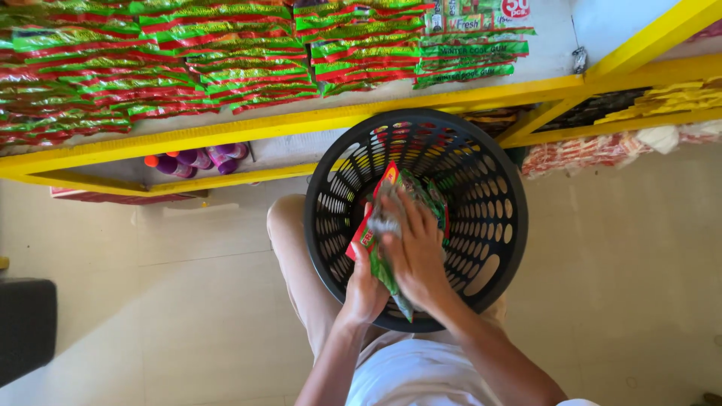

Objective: Wiping snack bags with a cloth and organizing them in a basket and on a shelf.

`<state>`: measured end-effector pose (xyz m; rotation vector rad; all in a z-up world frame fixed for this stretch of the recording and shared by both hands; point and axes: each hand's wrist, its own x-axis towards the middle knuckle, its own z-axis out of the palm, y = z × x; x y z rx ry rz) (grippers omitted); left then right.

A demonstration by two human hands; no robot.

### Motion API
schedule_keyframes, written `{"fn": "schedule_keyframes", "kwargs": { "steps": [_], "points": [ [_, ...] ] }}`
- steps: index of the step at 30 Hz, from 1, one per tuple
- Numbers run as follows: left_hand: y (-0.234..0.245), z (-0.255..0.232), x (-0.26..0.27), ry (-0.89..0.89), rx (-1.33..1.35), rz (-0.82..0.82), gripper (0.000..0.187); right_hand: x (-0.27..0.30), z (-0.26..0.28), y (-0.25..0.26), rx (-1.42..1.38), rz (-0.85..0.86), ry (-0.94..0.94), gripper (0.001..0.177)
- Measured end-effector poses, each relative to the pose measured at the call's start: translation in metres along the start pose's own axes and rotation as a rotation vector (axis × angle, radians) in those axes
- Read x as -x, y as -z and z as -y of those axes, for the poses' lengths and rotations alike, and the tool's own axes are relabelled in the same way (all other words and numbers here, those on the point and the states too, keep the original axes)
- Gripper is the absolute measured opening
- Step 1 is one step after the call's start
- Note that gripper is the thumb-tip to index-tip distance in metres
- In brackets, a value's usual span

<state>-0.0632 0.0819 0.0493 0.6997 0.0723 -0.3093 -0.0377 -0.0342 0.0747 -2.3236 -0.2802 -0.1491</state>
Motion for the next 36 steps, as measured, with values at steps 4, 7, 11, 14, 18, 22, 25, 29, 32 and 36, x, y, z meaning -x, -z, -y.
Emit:
{"fn": "schedule_keyframes", "kwargs": {
  "steps": [4,7,11,14,18,22,25,29,32,36],
  "points": [
    [0.014,0.007,0.001,0.056,0.13,-0.068,0.081,0.018,0.011,0.0,0.068,0.031,0.072,0.054],
    [0.017,0.009,0.004,0.035,0.121,-0.067,0.08,0.014,0.0,-0.005,0.059,0.018,0.096,0.054],
    [-0.003,-0.008,0.007,0.04,0.02,0.01,0.084,-0.012,-0.025,-0.002,-0.019,-0.034,0.025,0.054],
    [-0.002,-0.019,0.004,0.071,-0.098,0.093,0.089,-0.013,-0.025,0.001,-0.05,-0.058,-0.053,0.053],
    [0.002,-0.025,-0.008,0.0,-0.035,0.125,0.091,-0.002,-0.014,0.002,-0.022,-0.082,-0.035,0.053],
    [0.008,-0.006,-0.013,0.108,-0.298,-0.091,0.069,0.012,-0.005,-0.012,-0.06,-0.087,-0.006,0.052],
    [0.022,0.018,-0.01,0.017,-0.536,-0.159,0.061,0.022,0.0,-0.018,-0.129,-0.096,-0.013,0.052],
    [0.034,0.04,-0.006,-0.054,-0.556,-0.279,0.065,0.03,0.005,-0.021,-0.243,-0.087,-0.101,0.055],
    [0.029,0.04,-0.006,-0.018,-0.439,-0.4,0.065,0.032,0.007,-0.019,-0.238,-0.071,-0.125,0.056],
    [0.02,0.037,-0.008,-0.065,-0.487,-0.421,0.067,0.038,0.007,-0.019,-0.258,-0.082,-0.136,0.057]
  ]
}}
